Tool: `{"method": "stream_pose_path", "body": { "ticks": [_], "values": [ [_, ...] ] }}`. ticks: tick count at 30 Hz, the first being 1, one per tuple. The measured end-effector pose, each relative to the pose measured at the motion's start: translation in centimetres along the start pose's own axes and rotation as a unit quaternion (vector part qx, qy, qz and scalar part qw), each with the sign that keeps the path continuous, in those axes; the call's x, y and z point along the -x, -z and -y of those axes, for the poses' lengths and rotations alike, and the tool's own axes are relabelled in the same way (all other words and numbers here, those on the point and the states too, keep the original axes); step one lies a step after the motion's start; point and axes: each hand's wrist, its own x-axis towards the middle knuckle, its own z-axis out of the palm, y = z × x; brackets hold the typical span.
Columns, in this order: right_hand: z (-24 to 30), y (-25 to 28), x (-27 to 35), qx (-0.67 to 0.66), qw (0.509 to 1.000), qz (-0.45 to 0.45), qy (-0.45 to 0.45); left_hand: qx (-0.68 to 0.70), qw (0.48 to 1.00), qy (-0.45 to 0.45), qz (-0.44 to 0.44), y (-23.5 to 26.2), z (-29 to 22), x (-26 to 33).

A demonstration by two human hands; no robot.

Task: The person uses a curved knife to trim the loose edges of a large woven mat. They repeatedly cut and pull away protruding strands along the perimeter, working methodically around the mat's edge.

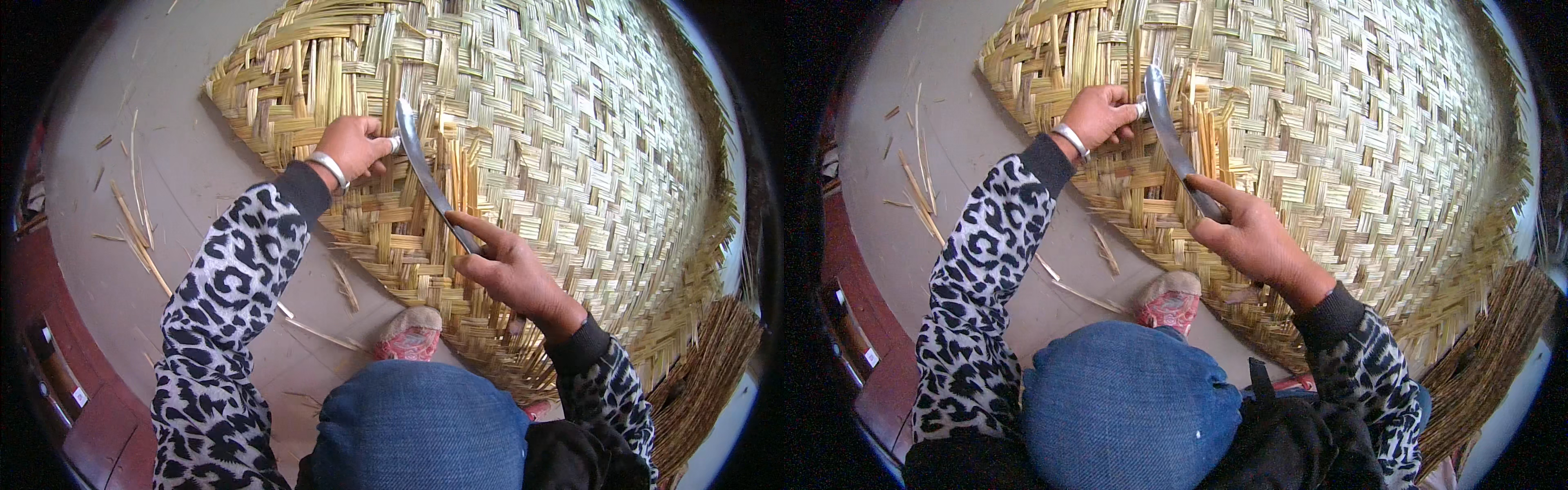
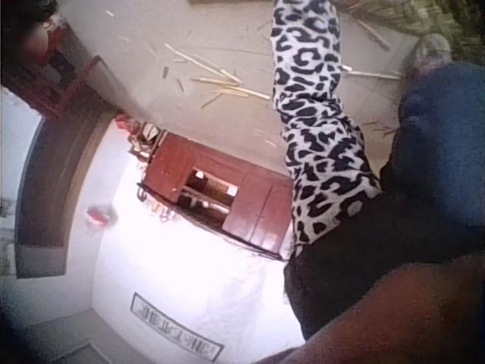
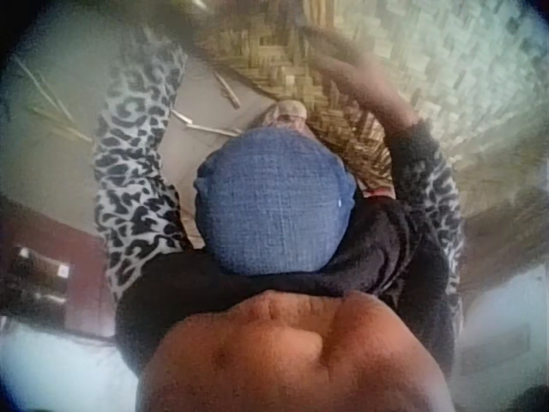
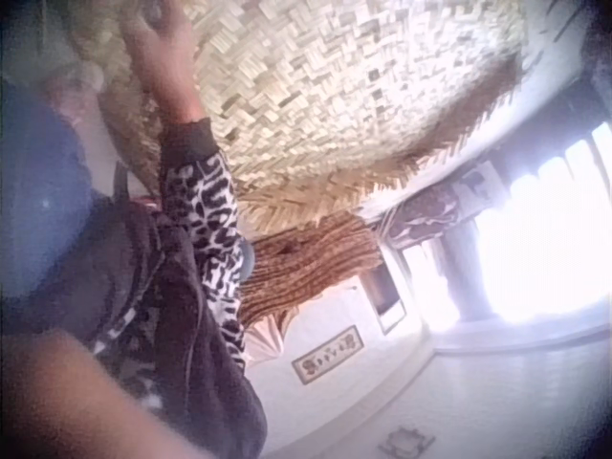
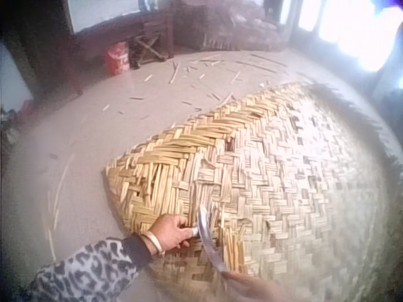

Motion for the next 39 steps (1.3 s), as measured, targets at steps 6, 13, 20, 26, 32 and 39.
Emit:
{"method": "stream_pose_path", "body": {
  "ticks": [6,13,20,26,32,39],
  "values": [
    [0.9,-0.6,-1.4,0.190,0.981,-0.021,0.020,-0.042,0.997,-0.015,-0.068,-0.2,1.1,0.6],
    [1.9,-0.5,-1.6,0.268,0.961,-0.025,0.061,0.205,0.975,-0.004,-0.085,-1.2,2.3,1.9],
    [0.8,-3.8,-5.0,0.278,0.945,-0.131,0.113,0.327,0.940,0.046,-0.083,-1.5,2.3,1.9],
    [0.9,-4.4,-7.6,0.283,0.941,-0.152,0.108,0.318,0.940,0.088,-0.083,-2.8,1.3,4.2],
    [1.1,-3.4,-8.0,0.316,0.931,-0.146,0.112,0.256,0.946,0.130,-0.147,-1.9,0.5,2.0],
    [1.9,-2.8,-7.6,0.367,0.919,-0.124,0.073,0.068,0.993,0.062,-0.069,0.0,1.5,1.2]
  ]
}}
